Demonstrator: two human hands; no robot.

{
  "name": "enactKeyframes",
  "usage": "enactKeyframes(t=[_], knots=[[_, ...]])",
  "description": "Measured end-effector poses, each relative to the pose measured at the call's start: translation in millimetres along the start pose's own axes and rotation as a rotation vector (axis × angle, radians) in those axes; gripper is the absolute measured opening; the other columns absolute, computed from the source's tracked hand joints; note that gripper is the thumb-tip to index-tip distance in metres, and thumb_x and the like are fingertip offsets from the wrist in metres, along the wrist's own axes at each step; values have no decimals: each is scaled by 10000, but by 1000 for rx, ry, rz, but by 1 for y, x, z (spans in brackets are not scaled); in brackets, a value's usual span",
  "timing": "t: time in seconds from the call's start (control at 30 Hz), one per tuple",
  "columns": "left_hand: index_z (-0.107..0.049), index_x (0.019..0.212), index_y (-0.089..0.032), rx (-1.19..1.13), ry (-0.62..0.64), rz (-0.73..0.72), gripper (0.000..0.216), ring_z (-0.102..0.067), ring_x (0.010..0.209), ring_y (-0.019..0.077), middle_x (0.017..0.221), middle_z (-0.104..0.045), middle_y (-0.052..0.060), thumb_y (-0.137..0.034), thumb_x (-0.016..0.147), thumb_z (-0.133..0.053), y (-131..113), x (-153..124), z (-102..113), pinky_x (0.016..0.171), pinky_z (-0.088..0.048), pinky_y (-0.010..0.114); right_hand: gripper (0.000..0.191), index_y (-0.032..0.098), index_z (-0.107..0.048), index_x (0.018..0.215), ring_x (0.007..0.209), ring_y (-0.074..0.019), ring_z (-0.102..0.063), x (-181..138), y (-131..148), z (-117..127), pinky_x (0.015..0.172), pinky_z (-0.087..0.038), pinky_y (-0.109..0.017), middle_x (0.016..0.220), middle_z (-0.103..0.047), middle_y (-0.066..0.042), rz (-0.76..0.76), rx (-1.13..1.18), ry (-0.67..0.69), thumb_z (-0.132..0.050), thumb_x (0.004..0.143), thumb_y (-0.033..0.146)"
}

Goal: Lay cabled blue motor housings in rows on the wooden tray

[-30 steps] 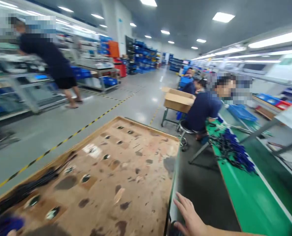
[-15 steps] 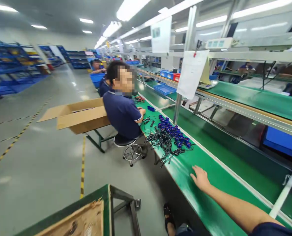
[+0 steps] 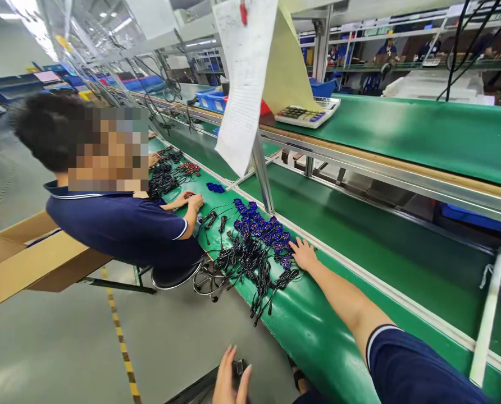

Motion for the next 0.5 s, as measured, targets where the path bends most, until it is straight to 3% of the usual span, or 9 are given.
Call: enactKeyframes(t=[0.1,0.2,0.37,0.5], knots=[[-522,1382,-219,-89,243,-135,532,-501,1360,316,1483,-502,150,-495,928,-493,-47,28,-58,1088,-489,509,530,289,-375,1507,1358,-334,-343,-24,-11,-2,1028,-398,-494,1582,-291,-159,-51,4,-51,-437,981,299],[-475,1425,-207,-76,426,-230,565,-422,1424,306,1541,-426,157,-497,941,-479,-89,60,-102,1141,-438,513,493,242,-415,1474,1318,-338,-371,-57,-26,-6,993,-423,-485,1521,-344,-197,-149,10,-101,-417,981,264],[-447,1426,-141,-12,487,-368,587,-393,1432,348,1514,-430,213,-473,943,-451,-134,112,-156,1159,-378,581,466,237,-466,1436,1286,-337,-395,-115,-57,-19,982,-429,-475,1460,-402,-187,-357,59,-194,-429,972,252],[-405,1453,-132,109,640,-523,635,-414,1404,379,1511,-421,224,-460,919,-502,-160,105,-200,1122,-398,580,460,210,-489,1420,1300,-343,-388,-165,-81,-28,1012,-405,-480,1474,-395,-194,-553,88,-216,-394,971,246]])
Point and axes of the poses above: each hand's wrist, its own x-axis towards the middle knuckle, its own z-axis out of the back of the hand, y = z × x, the point moved 7 cm from there along x, towards the middle knuckle
